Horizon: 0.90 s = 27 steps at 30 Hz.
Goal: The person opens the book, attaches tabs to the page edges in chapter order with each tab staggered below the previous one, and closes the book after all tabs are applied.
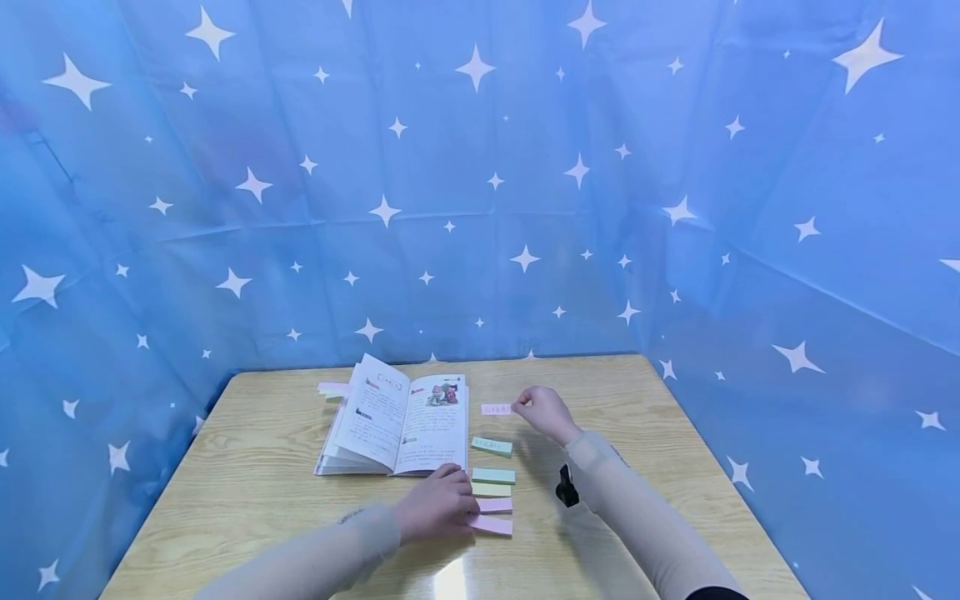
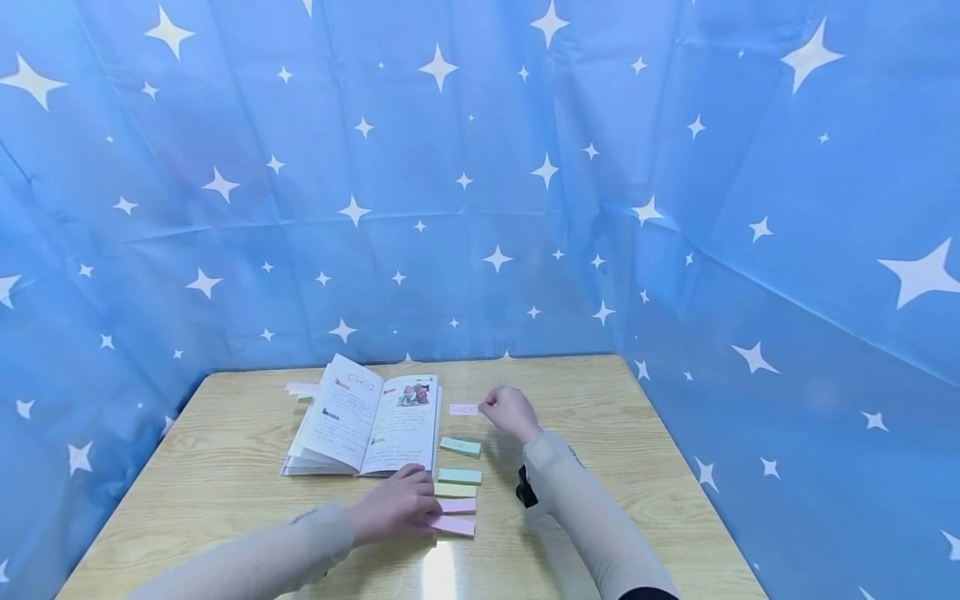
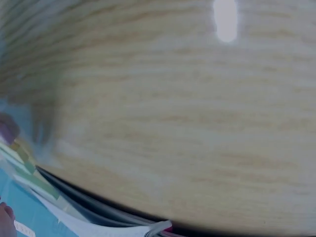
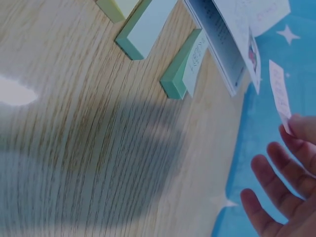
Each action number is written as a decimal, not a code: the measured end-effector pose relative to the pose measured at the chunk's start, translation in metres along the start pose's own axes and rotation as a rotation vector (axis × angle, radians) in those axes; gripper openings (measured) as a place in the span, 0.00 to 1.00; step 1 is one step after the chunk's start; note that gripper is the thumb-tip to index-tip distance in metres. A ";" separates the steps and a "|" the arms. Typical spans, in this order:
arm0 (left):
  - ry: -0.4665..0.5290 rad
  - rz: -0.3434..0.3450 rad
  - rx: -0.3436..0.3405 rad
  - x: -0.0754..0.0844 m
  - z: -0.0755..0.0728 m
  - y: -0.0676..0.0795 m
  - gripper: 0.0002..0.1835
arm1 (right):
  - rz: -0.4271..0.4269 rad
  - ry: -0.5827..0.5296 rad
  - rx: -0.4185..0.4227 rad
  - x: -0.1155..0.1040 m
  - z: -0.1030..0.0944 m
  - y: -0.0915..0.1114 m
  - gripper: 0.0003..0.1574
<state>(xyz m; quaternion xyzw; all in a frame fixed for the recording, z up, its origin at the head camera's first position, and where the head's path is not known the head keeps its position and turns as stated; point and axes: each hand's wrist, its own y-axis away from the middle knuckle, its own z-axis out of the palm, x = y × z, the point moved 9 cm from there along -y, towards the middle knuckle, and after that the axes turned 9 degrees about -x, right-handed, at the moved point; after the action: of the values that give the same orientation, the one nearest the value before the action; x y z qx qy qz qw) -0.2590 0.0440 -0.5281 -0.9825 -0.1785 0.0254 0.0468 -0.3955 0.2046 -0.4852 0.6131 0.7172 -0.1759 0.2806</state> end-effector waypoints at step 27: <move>0.024 -0.021 0.010 -0.002 0.007 -0.008 0.11 | -0.003 -0.145 -0.034 -0.002 0.020 -0.001 0.25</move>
<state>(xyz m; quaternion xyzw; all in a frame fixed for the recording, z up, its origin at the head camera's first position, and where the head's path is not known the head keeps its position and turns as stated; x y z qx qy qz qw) -0.2643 0.0513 -0.5339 -0.9806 -0.1879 0.0139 0.0540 -0.3924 0.1913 -0.4997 0.5930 0.6987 -0.2082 0.3418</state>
